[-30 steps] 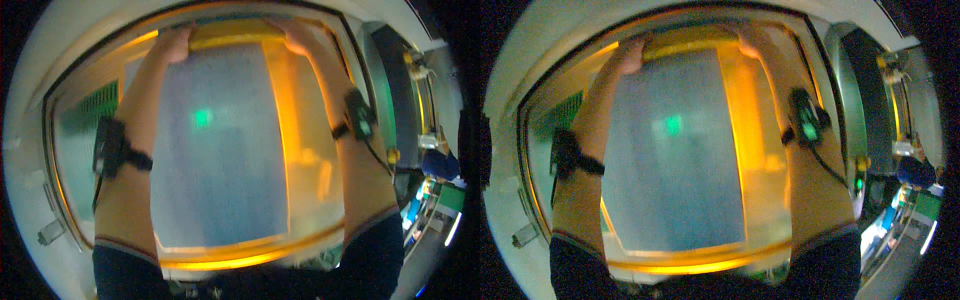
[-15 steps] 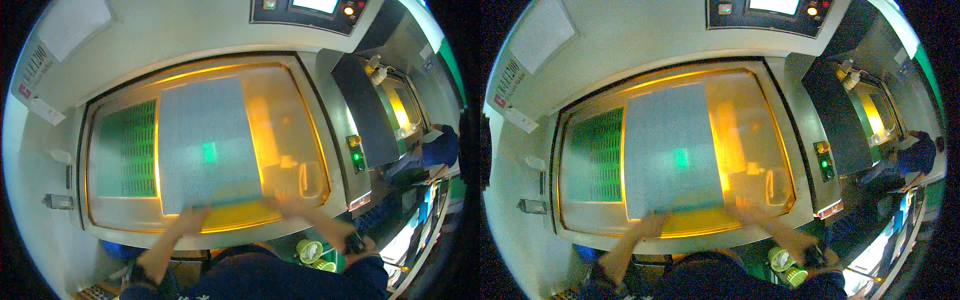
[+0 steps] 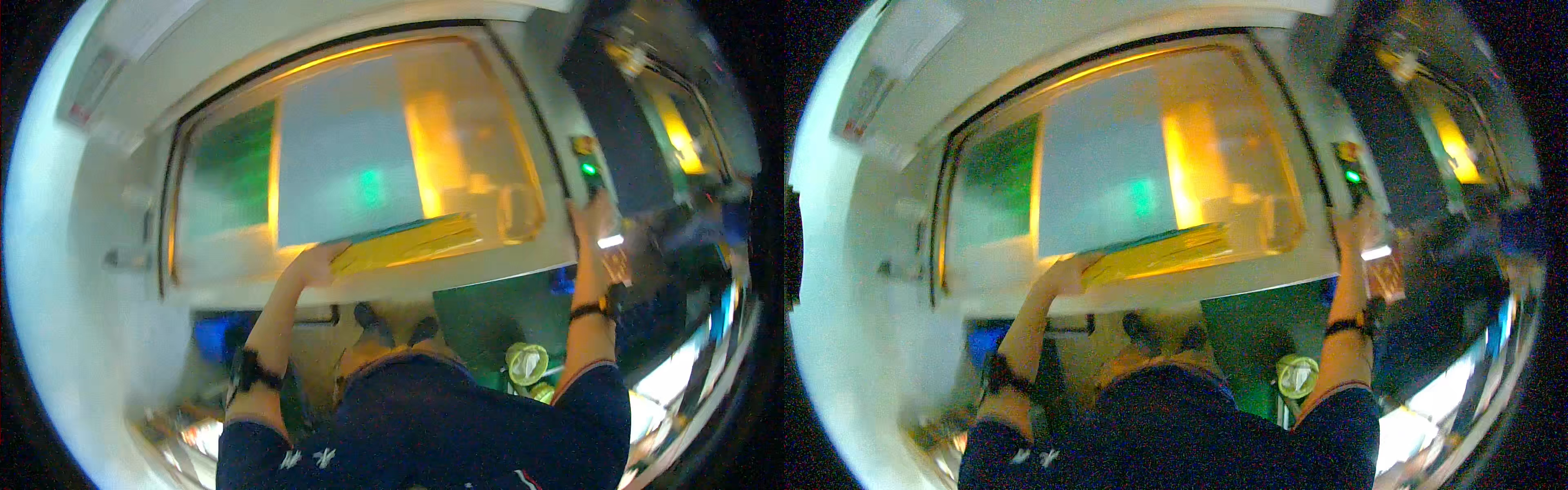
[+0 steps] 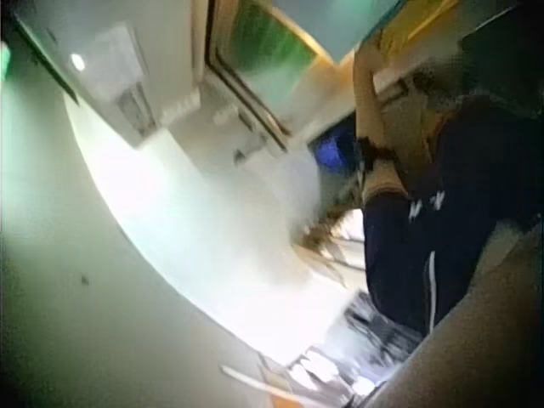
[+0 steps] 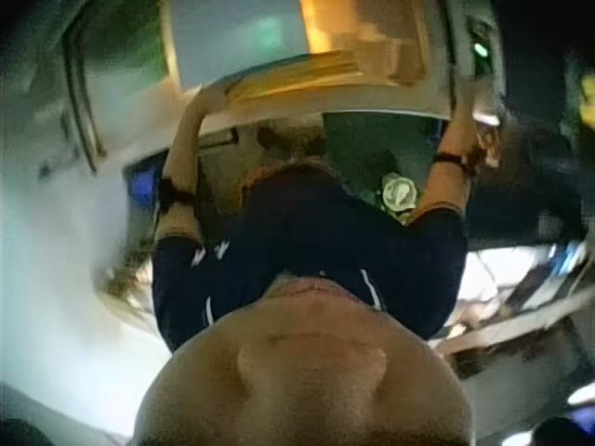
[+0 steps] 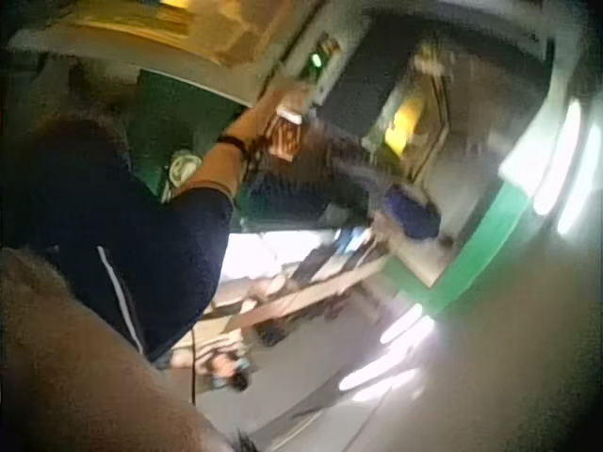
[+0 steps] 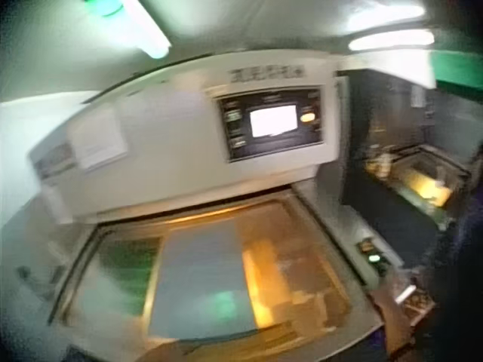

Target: Placing electronic panels or PCB substrates into an LED exposure machine, smoothing them with a squeegee tool, and initiating the exposure process.

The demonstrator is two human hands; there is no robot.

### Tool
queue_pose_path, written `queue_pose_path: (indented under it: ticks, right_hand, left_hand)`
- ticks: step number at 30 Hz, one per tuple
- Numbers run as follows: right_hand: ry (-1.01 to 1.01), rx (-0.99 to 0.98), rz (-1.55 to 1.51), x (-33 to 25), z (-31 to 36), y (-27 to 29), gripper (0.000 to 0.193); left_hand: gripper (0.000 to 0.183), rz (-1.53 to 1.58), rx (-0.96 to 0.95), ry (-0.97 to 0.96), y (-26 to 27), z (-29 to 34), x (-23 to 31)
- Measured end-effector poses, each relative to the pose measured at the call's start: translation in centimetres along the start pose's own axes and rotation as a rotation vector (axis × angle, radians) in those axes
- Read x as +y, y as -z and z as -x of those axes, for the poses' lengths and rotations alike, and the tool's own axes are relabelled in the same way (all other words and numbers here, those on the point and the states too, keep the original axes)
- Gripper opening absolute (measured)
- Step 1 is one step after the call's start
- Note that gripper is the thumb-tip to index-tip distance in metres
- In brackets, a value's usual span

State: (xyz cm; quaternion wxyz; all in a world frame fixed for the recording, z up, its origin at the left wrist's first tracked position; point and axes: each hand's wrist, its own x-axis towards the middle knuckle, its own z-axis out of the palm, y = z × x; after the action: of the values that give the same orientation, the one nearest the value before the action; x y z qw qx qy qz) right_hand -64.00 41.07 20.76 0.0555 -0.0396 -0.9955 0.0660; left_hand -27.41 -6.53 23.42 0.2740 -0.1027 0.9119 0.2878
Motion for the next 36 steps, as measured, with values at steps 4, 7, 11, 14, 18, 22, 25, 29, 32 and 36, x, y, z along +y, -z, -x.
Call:
queue_pose_path:
  ticks: [4, 7, 11, 14, 18, 22, 25, 29, 32, 36]
  right_hand:
    - [-0.104, 0.007, 0.077, 3.6, -1.0, -2.4, 0.099]
    - [-0.055, -0.007, 0.235, 3.9, -2.4, -2.3, 0.096]
    - [0.256, -0.431, 0.156, -2.4, -4.5, -2.1, 0.078]
    - [0.857, -0.686, -0.443, -7.5, 3.7, -4.7, 0.06]
    - [1.425, -0.696, -0.117, -18.1, 21.7, 2.4, 0.061]
    - [1.324, -0.548, -0.142, -24.2, 23.2, -0.5, 0.049]
    - [1.317, -0.571, -0.017, -34.5, 17.0, -1.5, 0.053]
    - [1.257, -0.305, -0.039, -45.2, 5.2, -10.1, 0.064]
    - [1.194, -0.167, 0.054, -53.2, -2.0, -13.2, 0.07]
    - [1.187, -0.113, -0.034, -62.8, -13.5, -18.1, 0.077]
  left_hand:
    - [0.071, -0.126, 0.001, 0.067, 0.1, -1.0, 1.3]
    - [0.07, -0.101, 0.035, 0.058, 0.6, -0.3, 2.2]
    - [0.069, -0.146, 0.148, 0.006, -2.1, 0.1, -1.1]
    - [0.074, -0.251, 0.215, -0.069, -2.6, 1.1, -0.6]
    - [0.083, -0.249, 0.005, -0.003, -0.6, 5.3, -3.9]
    - [0.092, -0.318, 0.099, -0.03, 1.5, 4.4, -11.1]
    - [0.092, -0.224, 0.099, 0.111, 8.1, -3.4, -18.8]
    - [0.087, -0.511, 0.402, 0.09, 18.7, -16.7, -20.1]
    - [0.087, -0.577, 0.377, 0.152, 26.5, -24.4, -22.4]
    - [0.085, -0.545, 0.435, 0.183, 36.7, -33.9, -25.2]
